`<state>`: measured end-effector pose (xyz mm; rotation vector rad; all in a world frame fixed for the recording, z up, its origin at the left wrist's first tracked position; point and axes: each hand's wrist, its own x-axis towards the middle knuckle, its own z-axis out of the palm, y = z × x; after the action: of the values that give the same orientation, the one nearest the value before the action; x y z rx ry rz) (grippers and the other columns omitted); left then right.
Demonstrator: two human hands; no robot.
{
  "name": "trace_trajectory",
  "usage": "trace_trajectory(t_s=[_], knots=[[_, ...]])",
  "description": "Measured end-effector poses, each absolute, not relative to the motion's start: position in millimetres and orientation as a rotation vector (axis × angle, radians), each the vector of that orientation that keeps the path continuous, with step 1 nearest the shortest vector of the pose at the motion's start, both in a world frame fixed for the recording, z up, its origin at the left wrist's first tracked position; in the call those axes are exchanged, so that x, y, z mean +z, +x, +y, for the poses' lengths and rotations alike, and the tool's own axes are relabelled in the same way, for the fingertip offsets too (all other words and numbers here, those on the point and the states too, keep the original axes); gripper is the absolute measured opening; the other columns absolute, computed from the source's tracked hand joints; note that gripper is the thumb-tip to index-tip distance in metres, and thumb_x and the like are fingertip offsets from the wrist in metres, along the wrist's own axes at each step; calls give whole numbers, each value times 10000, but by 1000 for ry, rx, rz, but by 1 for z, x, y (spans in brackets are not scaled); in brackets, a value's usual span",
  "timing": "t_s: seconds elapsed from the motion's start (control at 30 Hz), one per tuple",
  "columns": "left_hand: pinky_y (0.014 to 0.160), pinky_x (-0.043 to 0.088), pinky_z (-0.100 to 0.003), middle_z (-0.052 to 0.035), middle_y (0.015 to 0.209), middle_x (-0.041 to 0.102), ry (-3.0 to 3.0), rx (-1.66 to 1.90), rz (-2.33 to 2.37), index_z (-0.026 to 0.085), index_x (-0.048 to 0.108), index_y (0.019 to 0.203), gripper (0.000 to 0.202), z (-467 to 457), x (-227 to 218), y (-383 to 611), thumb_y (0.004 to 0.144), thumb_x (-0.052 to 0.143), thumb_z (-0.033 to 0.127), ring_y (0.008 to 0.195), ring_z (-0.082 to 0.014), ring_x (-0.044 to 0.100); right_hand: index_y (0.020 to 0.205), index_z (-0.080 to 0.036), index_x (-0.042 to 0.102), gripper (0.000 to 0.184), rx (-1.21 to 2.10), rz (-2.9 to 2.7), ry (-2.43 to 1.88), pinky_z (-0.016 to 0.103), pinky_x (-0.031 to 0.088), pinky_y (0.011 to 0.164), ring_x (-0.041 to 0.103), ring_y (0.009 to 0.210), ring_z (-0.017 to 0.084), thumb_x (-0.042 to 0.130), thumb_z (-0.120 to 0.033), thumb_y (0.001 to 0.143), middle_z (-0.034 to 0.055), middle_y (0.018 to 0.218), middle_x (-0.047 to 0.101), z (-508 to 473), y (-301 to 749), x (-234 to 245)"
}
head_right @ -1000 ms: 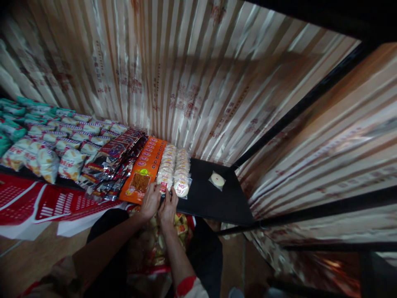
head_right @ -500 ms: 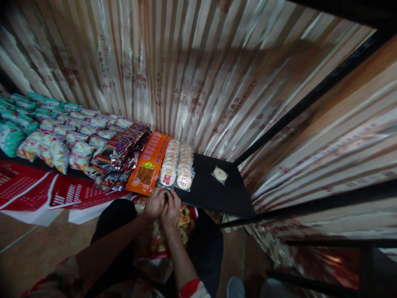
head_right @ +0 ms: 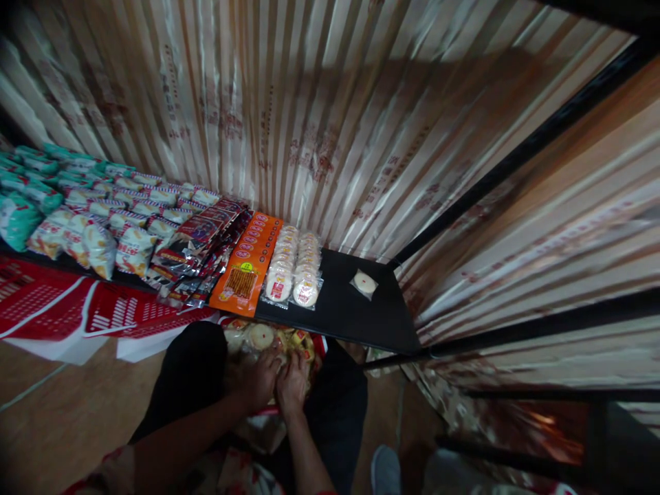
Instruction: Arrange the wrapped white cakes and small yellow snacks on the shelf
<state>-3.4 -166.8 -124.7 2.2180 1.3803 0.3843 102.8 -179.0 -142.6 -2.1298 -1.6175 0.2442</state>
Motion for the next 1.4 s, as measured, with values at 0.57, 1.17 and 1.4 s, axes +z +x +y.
trace_trajectory(t_s=[0.57,1.17,1.4], knots=[[1020,366,-468,-144,1353,455,2221,92,1359,130,536,1167,415,-183,-153,-1,856,273,48,1289,-251,376,1244,-118,531,477,844,-1368,-2403,287,424,929,584,1092,206,391,-187,793,127,1154,637,-180,109,-137],[938,385,-338,-115,1110,586,2053,131,1378,129,580,1013,349,-175,-111,-11,864,265,115,1073,-205,494,996,-172,673,366,900,-1184,-2252,263,484,761,653,903,203,410,-322,791,78,906,713,-175,121,-134],[858,414,-312,-94,967,618,2029,254,1379,158,587,876,301,-172,-103,-14,865,287,132,957,-190,546,902,-158,686,403,851,-1297,-2160,288,462,808,639,904,211,365,-386,820,105,936,699,-179,116,-124]])
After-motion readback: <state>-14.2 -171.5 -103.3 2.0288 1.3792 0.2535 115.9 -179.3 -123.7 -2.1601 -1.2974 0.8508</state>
